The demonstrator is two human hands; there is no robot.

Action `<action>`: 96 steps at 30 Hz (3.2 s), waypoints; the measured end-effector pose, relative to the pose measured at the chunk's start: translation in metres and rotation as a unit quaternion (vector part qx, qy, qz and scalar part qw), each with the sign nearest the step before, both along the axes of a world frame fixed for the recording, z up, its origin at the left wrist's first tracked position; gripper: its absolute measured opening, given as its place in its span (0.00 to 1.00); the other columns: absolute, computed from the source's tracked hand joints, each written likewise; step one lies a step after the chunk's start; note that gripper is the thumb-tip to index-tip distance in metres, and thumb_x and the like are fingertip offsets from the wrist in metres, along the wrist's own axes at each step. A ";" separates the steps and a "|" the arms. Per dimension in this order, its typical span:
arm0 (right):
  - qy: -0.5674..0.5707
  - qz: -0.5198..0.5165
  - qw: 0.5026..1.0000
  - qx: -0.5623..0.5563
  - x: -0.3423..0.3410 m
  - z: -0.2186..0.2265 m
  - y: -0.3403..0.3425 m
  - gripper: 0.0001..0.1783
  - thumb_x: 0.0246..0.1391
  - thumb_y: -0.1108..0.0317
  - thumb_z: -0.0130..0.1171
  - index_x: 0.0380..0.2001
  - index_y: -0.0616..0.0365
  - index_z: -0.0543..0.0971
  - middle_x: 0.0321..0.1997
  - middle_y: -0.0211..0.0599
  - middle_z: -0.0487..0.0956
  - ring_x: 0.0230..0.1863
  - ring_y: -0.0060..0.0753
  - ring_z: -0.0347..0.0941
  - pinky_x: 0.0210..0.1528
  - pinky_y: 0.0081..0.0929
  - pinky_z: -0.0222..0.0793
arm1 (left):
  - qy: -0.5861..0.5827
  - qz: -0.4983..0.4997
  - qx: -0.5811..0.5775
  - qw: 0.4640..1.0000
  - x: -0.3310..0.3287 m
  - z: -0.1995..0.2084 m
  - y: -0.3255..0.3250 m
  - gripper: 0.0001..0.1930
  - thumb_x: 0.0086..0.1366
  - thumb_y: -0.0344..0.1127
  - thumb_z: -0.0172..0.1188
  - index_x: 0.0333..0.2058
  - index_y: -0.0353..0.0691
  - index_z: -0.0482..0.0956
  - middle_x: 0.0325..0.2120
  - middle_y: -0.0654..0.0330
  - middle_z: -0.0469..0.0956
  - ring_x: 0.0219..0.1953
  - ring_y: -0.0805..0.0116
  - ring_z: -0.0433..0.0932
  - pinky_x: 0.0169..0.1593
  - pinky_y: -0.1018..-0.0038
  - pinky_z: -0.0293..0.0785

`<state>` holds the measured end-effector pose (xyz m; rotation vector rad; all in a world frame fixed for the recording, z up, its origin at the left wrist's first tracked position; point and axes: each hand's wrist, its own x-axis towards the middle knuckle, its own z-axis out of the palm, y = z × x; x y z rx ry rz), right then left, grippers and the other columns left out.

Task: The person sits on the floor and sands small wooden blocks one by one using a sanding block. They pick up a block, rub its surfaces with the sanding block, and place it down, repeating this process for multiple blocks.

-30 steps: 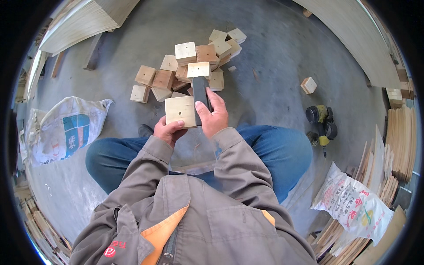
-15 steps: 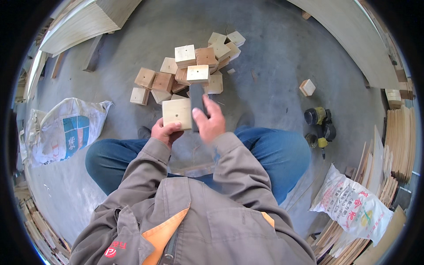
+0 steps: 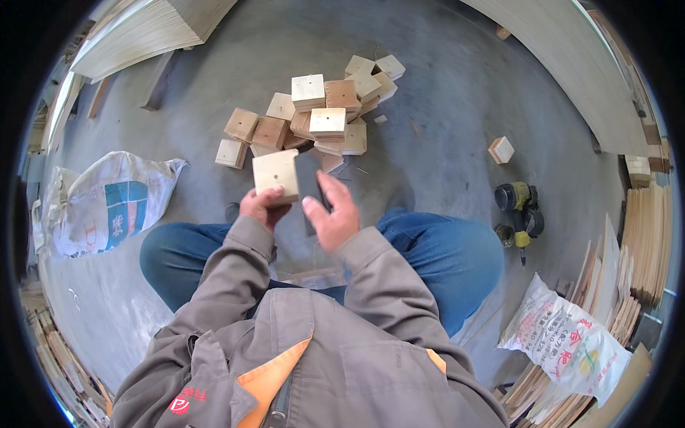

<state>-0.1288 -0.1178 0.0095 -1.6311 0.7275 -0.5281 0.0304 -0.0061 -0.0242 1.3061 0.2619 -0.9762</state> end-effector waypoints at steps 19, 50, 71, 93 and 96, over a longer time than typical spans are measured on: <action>-0.015 -0.020 0.999 -0.040 0.009 -0.005 0.002 0.32 0.60 0.64 0.65 0.65 0.67 0.73 0.66 0.58 0.72 0.69 0.52 0.68 0.72 0.38 0.61 | -0.012 -0.021 0.014 1.000 0.005 -0.006 0.009 0.30 0.56 0.32 0.70 0.57 0.33 0.73 0.46 0.52 0.82 0.45 0.56 0.85 0.51 0.61 0.84; -0.147 -0.124 0.944 0.269 0.012 0.014 -0.034 0.30 0.68 0.71 0.61 0.70 0.65 0.67 0.62 0.39 0.77 0.55 0.25 0.76 0.58 0.22 0.73 | 0.127 -0.043 -0.079 0.988 -0.013 0.022 -0.005 0.37 0.61 0.51 0.65 0.66 0.46 0.65 0.55 0.50 0.79 0.54 0.51 0.81 0.53 0.50 0.82; -0.088 -0.145 0.960 0.221 0.009 0.009 -0.034 0.32 0.66 0.68 0.63 0.69 0.65 0.68 0.63 0.44 0.75 0.57 0.30 0.76 0.57 0.27 0.75 | 0.178 0.057 -0.095 0.978 -0.011 0.008 -0.003 0.31 0.61 0.34 0.69 0.62 0.34 0.71 0.55 0.49 0.79 0.58 0.52 0.79 0.66 0.52 0.74; -0.016 -0.034 0.988 0.152 -0.001 -0.013 0.021 0.34 0.65 0.65 0.62 0.71 0.65 0.67 0.67 0.53 0.71 0.64 0.40 0.73 0.64 0.32 0.71 | 0.024 0.046 -0.070 0.996 -0.005 0.008 -0.003 0.29 0.60 0.32 0.68 0.61 0.38 0.72 0.50 0.53 0.81 0.50 0.55 0.81 0.51 0.52 0.81; -0.038 -0.059 0.992 0.101 0.008 -0.024 -0.008 0.34 0.65 0.65 0.62 0.71 0.64 0.67 0.66 0.51 0.72 0.63 0.38 0.73 0.62 0.31 0.72 | 0.047 0.003 -0.078 0.996 -0.022 0.009 -0.004 0.29 0.60 0.33 0.68 0.59 0.37 0.72 0.51 0.51 0.79 0.52 0.52 0.81 0.53 0.48 0.81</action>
